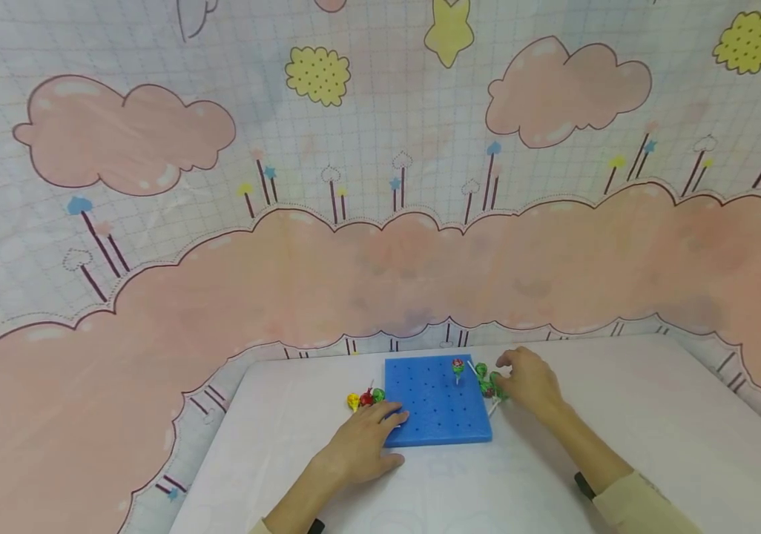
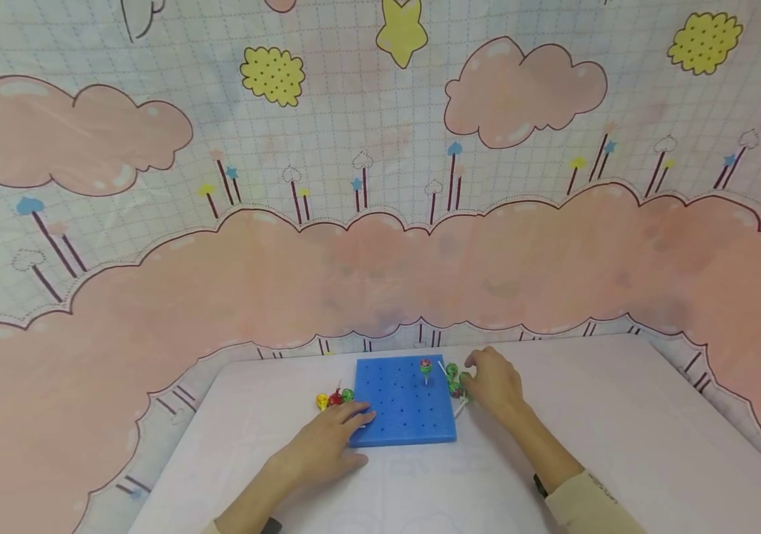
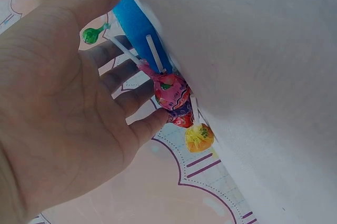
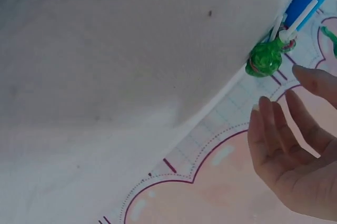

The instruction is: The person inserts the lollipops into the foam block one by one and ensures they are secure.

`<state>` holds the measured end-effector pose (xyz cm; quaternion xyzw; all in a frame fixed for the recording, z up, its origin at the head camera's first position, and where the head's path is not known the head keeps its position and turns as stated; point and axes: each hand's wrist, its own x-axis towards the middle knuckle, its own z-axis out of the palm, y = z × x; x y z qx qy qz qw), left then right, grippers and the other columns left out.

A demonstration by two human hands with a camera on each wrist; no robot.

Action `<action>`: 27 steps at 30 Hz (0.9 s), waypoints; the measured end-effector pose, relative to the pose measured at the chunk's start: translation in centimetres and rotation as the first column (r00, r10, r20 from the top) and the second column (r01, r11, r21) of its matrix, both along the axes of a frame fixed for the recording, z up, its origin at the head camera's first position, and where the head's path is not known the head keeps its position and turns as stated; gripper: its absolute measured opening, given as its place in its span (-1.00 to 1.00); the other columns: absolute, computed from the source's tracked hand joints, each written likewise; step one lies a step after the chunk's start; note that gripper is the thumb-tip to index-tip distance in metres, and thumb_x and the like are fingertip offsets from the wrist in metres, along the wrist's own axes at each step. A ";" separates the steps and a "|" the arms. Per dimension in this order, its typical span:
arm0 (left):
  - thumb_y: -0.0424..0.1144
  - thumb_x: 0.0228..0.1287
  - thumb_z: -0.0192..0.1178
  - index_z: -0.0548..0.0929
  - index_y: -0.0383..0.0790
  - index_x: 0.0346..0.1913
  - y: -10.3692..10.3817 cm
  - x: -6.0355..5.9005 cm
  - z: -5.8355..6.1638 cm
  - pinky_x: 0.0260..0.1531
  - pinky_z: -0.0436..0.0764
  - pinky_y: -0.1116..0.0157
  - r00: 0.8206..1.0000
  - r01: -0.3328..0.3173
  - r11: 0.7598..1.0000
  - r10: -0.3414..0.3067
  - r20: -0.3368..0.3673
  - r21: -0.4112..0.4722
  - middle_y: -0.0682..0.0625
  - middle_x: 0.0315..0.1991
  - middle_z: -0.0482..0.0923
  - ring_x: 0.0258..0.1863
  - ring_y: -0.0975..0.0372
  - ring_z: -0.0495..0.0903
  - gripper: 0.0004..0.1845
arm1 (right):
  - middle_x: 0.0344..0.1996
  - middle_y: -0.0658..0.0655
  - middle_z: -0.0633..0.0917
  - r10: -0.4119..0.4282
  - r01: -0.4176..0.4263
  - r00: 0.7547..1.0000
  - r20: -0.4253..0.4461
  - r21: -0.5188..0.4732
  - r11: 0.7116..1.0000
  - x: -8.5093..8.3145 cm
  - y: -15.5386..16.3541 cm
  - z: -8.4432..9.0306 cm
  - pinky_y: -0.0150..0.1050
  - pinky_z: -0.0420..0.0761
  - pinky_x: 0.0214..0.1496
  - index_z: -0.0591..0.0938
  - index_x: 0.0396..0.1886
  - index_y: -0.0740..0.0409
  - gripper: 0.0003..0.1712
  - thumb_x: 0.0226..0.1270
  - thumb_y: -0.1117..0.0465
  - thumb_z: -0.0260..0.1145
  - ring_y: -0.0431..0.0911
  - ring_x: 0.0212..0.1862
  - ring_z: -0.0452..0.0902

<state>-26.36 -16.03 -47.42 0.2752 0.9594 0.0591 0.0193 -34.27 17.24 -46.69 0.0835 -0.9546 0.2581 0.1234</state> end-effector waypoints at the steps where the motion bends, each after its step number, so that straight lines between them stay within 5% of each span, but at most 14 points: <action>1: 0.14 0.37 0.35 0.44 0.01 0.54 0.0 0.0 0.0 0.53 0.28 -0.06 1.000 0.000 1.000 0.000 0.002 0.001 0.00 0.56 0.32 0.57 0.04 0.26 -0.26 | -0.19 0.25 0.72 0.000 0.000 1.000 0.014 0.006 1.000 0.0 0.0 0.0 -0.04 0.71 -0.30 0.76 -0.12 0.29 -0.72 0.21 0.25 0.53 0.08 -0.21 0.67; 11: 0.15 0.38 0.34 0.44 0.01 0.54 -0.1 -0.2 0.1 0.53 0.28 -0.06 1.000 0.004 1.000 -0.004 0.005 0.006 0.00 0.56 0.31 0.57 0.05 0.25 -0.26 | -0.21 0.20 0.73 -0.018 0.010 0.981 0.194 0.043 0.999 0.3 -0.2 0.3 0.04 0.69 -0.16 0.75 -0.11 0.29 -0.73 0.27 0.22 0.50 0.08 -0.19 0.63; 27: 0.15 0.38 0.34 0.44 0.02 0.54 1.0 1.2 -1.2 0.53 0.28 -0.06 0.999 -0.037 0.999 0.037 -0.034 0.004 0.00 0.57 0.31 0.57 0.05 0.25 -0.26 | -0.33 0.16 0.75 0.032 -0.041 0.985 0.169 0.052 0.998 0.3 0.7 -1.1 -0.07 0.71 -0.25 0.76 -0.17 0.32 -0.79 0.29 0.26 0.51 -0.03 -0.34 0.61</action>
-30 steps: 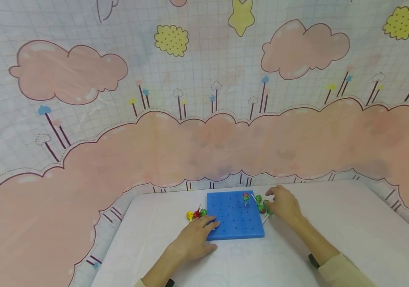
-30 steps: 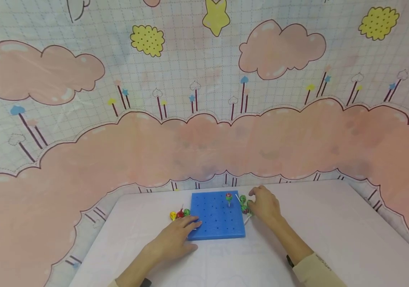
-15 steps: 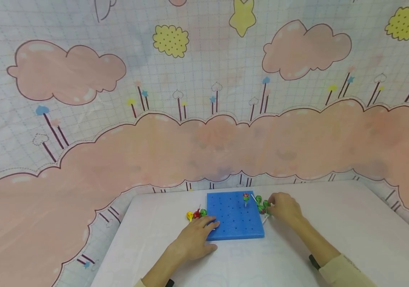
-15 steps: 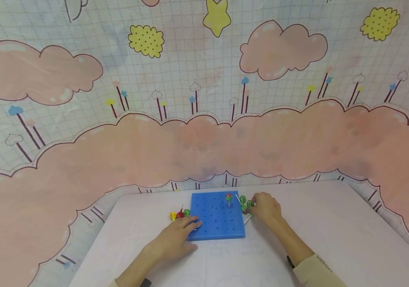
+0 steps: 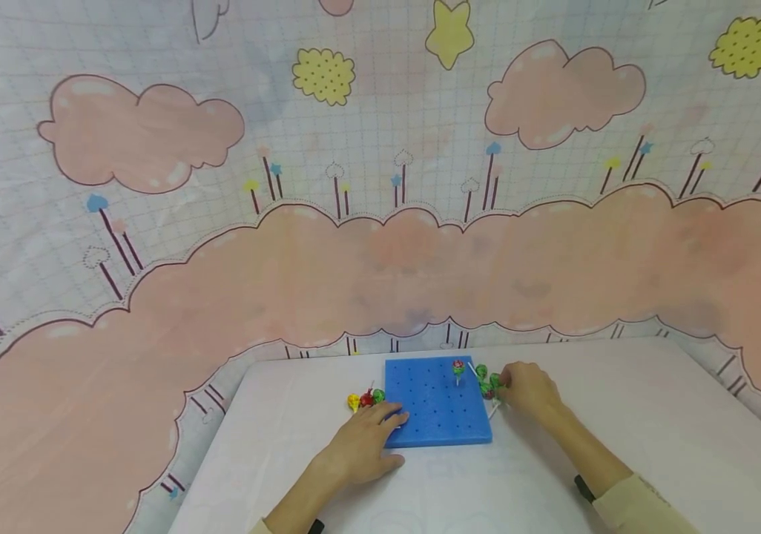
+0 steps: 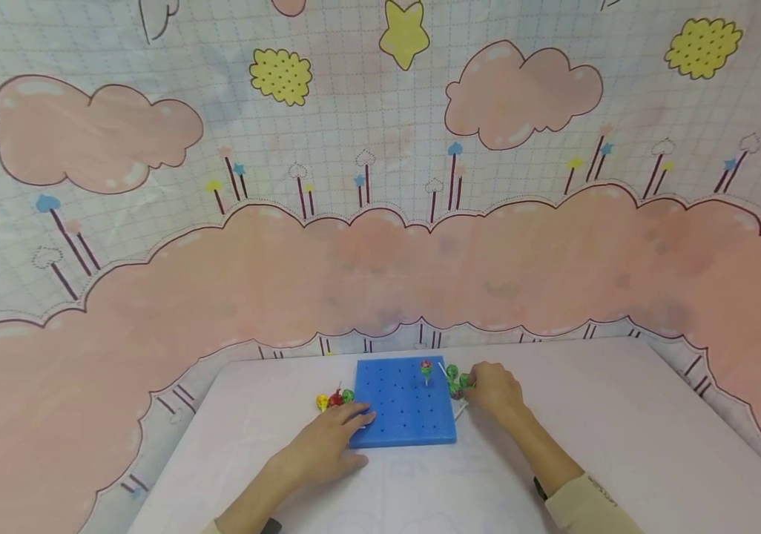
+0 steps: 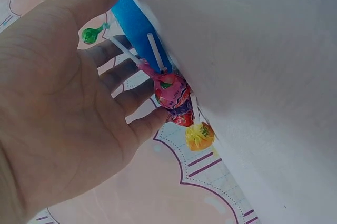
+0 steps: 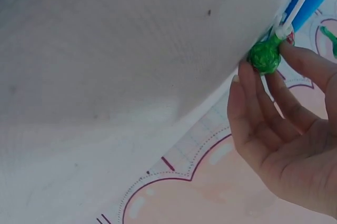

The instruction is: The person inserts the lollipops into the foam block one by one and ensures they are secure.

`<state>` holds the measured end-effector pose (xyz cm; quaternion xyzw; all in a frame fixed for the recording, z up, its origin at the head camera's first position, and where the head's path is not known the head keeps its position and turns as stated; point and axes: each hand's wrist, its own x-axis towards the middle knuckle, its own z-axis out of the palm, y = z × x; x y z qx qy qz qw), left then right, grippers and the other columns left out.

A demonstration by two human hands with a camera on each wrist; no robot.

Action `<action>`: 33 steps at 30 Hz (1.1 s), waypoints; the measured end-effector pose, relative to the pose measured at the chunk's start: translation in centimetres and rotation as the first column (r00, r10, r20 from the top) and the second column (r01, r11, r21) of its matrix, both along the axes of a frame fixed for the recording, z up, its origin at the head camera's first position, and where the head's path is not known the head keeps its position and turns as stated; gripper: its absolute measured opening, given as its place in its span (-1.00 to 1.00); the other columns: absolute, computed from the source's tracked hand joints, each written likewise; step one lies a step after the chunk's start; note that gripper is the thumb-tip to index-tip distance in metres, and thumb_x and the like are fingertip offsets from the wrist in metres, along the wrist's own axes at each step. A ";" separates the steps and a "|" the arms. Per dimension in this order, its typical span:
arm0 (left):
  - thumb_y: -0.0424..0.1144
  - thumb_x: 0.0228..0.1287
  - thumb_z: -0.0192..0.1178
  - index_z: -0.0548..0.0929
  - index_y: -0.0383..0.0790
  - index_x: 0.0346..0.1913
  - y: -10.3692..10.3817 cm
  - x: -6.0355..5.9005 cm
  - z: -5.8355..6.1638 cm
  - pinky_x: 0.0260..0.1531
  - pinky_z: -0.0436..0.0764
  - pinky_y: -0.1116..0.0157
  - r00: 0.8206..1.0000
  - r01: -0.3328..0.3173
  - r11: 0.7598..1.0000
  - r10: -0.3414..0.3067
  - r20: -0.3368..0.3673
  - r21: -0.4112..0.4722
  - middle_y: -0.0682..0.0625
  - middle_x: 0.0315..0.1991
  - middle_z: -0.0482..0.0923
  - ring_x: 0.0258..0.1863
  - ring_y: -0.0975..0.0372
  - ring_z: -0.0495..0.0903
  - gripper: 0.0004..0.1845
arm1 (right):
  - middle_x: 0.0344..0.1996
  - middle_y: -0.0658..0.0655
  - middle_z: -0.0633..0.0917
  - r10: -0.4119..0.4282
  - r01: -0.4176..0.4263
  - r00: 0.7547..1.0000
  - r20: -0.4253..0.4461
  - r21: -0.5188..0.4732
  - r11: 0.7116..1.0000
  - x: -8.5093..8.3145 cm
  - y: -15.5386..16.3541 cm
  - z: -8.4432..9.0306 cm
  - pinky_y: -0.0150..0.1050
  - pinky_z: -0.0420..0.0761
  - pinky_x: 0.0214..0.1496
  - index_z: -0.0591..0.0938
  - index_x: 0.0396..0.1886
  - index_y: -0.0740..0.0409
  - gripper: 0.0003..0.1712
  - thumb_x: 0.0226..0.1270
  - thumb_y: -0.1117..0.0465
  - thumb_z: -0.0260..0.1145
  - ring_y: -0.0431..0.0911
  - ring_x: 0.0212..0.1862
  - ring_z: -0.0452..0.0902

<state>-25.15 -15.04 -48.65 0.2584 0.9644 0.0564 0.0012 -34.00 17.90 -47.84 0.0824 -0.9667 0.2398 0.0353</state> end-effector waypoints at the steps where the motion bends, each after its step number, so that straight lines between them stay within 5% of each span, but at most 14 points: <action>1: 0.15 0.38 0.34 0.44 0.02 0.54 0.0 0.0 0.0 0.53 0.28 -0.06 1.000 0.002 1.000 -0.002 -0.002 -0.001 0.00 0.57 0.31 0.57 0.05 0.25 -0.26 | -0.34 0.16 0.75 0.002 -0.002 1.000 0.001 -0.001 1.000 0.0 0.0 0.0 -0.08 0.71 -0.26 0.76 -0.18 0.33 -0.79 0.28 0.27 0.51 -0.03 -0.34 0.60; 33: 0.15 0.36 0.36 0.45 0.01 0.53 -0.1 -0.1 0.6 0.51 0.30 -0.07 1.000 0.002 1.000 -0.002 0.000 -0.001 0.01 0.55 0.33 0.56 0.03 0.27 -0.25 | -0.41 0.11 0.72 0.000 0.000 1.000 0.001 -0.081 0.997 -0.1 -0.6 0.6 -0.24 0.68 -0.38 0.73 -0.20 0.31 -0.80 0.23 0.30 0.52 -0.08 -0.42 0.56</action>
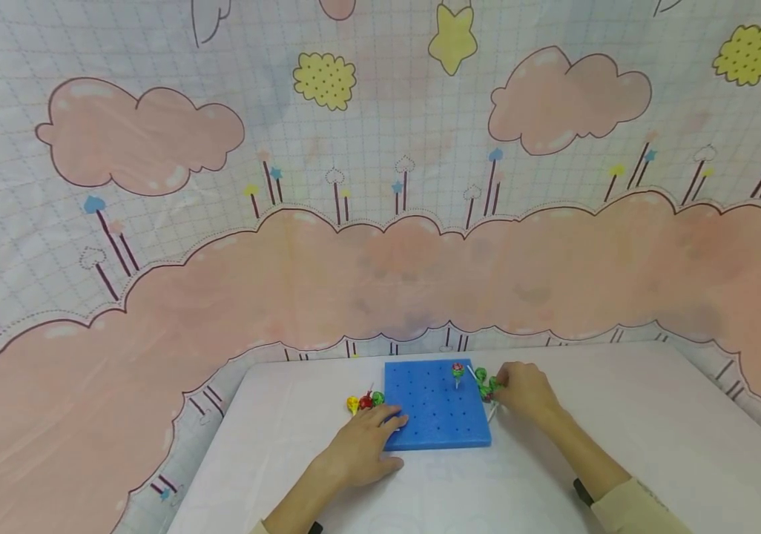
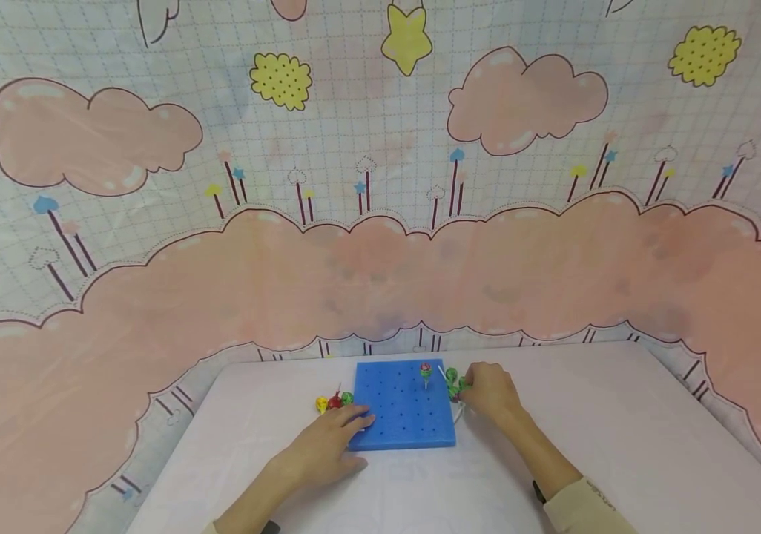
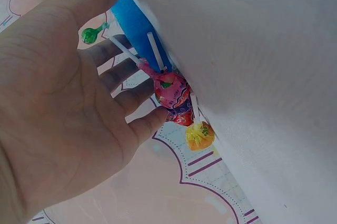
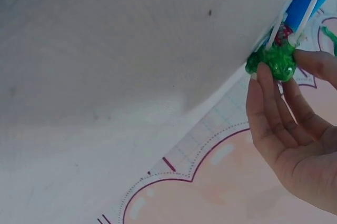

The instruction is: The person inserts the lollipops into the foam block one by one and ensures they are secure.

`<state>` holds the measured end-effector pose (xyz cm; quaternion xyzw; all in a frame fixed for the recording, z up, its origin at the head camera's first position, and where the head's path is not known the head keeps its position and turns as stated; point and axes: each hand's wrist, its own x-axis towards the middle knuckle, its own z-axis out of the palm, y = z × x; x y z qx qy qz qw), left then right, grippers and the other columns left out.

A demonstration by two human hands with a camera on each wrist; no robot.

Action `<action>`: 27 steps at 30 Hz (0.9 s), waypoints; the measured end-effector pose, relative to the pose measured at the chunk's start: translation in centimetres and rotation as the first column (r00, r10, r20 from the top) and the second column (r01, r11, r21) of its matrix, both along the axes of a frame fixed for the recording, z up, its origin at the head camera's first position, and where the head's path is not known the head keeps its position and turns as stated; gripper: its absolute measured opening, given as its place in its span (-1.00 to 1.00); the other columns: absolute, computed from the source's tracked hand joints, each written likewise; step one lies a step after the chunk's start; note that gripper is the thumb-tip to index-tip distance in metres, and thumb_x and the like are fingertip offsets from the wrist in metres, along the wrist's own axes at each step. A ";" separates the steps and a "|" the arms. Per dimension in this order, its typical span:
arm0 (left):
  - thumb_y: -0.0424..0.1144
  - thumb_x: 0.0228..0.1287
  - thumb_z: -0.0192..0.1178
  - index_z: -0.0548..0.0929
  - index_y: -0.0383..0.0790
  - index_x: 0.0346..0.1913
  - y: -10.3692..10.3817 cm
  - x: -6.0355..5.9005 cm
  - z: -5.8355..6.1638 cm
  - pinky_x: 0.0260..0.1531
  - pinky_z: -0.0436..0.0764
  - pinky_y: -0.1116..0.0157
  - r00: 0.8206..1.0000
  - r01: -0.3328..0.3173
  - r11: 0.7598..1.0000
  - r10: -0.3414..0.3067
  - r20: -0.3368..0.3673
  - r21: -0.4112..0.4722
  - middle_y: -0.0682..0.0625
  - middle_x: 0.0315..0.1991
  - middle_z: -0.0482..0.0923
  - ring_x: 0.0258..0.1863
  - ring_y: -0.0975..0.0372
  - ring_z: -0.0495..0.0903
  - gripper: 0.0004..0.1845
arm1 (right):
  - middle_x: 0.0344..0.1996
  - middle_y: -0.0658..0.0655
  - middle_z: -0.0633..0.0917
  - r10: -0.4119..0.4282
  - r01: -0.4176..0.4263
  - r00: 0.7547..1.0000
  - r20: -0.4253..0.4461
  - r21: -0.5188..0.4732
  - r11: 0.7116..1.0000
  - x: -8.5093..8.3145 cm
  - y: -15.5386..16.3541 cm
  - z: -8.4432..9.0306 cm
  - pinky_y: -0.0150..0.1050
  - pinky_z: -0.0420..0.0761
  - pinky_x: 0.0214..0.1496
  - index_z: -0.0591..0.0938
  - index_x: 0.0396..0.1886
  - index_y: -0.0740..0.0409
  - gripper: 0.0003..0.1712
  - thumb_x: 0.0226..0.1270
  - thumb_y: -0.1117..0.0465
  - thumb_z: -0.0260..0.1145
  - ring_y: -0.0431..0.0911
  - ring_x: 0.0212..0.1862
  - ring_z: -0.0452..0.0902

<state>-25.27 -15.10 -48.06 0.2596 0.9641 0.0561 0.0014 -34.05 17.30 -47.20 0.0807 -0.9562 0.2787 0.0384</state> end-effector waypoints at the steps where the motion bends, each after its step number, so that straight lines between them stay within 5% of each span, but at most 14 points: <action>1: 0.15 0.36 0.36 0.45 0.00 0.53 0.0 0.0 0.0 0.51 0.30 -0.07 1.000 0.001 1.000 -0.001 0.000 0.001 0.00 0.55 0.33 0.56 0.03 0.27 -0.26 | -0.42 0.11 0.72 -0.001 0.001 1.000 0.000 0.000 1.000 0.1 0.0 0.0 -0.24 0.67 -0.38 0.73 -0.20 0.31 -0.80 0.24 0.30 0.52 -0.08 -0.42 0.56; 27: 0.15 0.37 0.35 0.45 0.00 0.53 -0.3 -0.2 -0.1 0.52 0.29 -0.07 1.000 0.016 1.000 -0.016 -0.005 -0.004 0.00 0.55 0.33 0.56 0.04 0.26 -0.26 | -0.34 0.11 0.74 -0.025 0.023 0.999 -0.044 -0.048 0.999 0.8 -0.7 1.3 -0.20 0.69 -0.33 0.72 -0.14 0.27 -0.80 0.31 0.25 0.47 -0.07 -0.37 0.58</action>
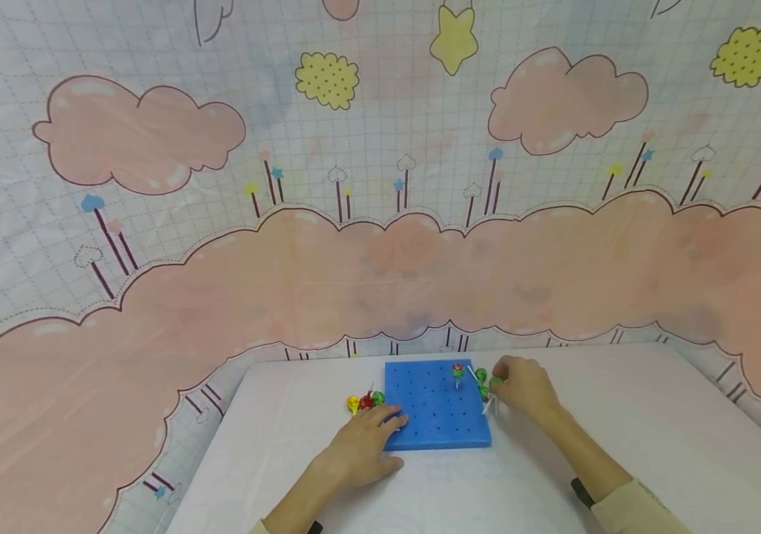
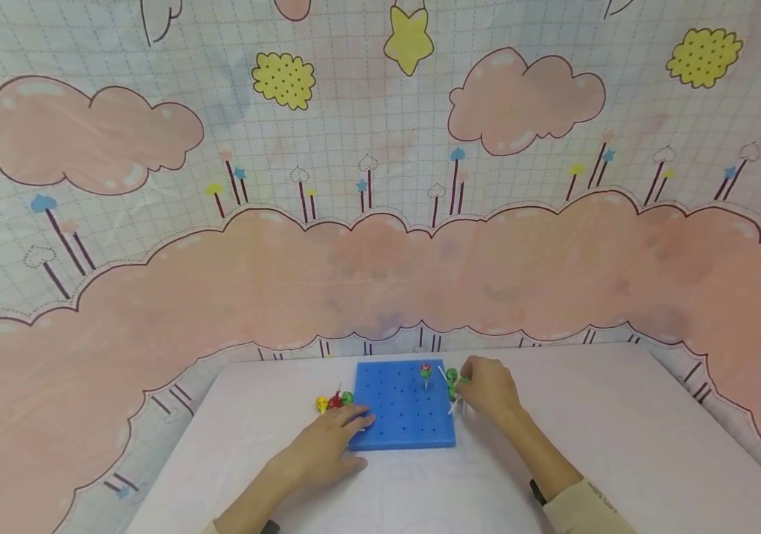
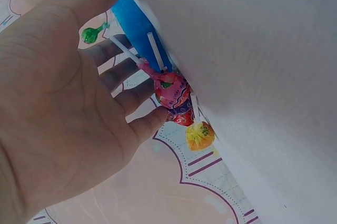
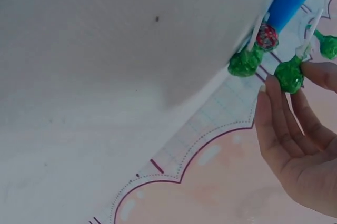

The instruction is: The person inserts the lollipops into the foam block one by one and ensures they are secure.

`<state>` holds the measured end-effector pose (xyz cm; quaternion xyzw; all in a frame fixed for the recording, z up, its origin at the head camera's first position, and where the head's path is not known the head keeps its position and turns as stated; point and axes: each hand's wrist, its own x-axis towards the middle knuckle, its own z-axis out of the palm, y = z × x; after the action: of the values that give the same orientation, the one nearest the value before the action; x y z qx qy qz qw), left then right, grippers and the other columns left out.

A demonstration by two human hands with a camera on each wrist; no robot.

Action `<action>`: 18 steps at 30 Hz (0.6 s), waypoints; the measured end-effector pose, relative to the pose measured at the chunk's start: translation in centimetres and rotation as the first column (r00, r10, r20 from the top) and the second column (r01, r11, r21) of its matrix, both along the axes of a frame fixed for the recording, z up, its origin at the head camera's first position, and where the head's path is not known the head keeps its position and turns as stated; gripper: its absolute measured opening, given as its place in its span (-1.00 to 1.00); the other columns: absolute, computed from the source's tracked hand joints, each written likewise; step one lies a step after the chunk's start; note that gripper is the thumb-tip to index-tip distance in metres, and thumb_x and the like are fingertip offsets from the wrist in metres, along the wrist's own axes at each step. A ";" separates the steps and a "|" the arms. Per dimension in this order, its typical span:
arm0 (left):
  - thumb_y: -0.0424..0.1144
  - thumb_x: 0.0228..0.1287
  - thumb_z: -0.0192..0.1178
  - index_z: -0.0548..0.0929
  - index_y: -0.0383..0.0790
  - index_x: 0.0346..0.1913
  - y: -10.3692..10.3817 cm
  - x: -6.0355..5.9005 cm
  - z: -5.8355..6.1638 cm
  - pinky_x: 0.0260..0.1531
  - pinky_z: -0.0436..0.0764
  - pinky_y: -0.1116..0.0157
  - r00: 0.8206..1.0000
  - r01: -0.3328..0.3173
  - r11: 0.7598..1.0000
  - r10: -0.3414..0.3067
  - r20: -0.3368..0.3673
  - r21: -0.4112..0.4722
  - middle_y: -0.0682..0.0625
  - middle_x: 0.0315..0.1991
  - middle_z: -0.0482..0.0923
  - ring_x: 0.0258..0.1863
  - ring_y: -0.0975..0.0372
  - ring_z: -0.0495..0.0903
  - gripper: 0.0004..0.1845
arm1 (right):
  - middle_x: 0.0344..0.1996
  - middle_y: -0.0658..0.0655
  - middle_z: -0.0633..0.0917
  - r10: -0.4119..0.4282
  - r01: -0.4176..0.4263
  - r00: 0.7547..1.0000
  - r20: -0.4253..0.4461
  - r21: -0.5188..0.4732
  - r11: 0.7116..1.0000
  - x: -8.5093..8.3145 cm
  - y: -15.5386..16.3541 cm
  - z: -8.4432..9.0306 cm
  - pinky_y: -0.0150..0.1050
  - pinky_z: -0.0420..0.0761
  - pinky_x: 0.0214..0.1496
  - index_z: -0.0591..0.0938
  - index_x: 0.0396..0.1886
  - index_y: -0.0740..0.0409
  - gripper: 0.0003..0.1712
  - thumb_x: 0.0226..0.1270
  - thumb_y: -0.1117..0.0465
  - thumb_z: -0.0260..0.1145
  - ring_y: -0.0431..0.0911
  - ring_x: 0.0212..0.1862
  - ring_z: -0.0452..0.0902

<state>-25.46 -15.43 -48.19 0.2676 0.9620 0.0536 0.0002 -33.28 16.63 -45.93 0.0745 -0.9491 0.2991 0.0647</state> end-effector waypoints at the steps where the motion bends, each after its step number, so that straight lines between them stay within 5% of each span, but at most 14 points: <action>1: 0.15 0.37 0.35 0.45 0.00 0.53 0.0 0.0 0.1 0.52 0.29 -0.07 1.000 0.001 1.000 -0.001 0.000 0.000 0.00 0.55 0.33 0.56 0.04 0.27 -0.26 | -0.33 0.12 0.74 -0.002 0.002 1.000 -0.006 -0.002 1.000 0.0 -0.1 0.1 -0.21 0.69 -0.34 0.72 -0.13 0.26 -0.79 0.31 0.25 0.46 -0.07 -0.37 0.58; 18: 0.13 0.37 0.36 0.47 -0.05 0.51 -0.4 -0.1 0.1 0.48 0.34 -0.12 0.999 0.033 0.999 -0.033 -0.030 0.021 -0.05 0.53 0.36 0.54 0.00 0.31 -0.27 | -0.27 0.13 0.76 0.022 -0.029 0.995 -0.097 -0.075 0.997 -0.1 -0.8 0.4 -0.25 0.67 -0.36 0.72 -0.09 0.26 -0.76 0.31 0.24 0.47 -0.10 -0.37 0.62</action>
<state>-25.58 -15.84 -48.08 0.2842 0.9568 0.0600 -0.0159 -33.39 15.87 -45.55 0.0983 -0.9317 0.3322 0.1093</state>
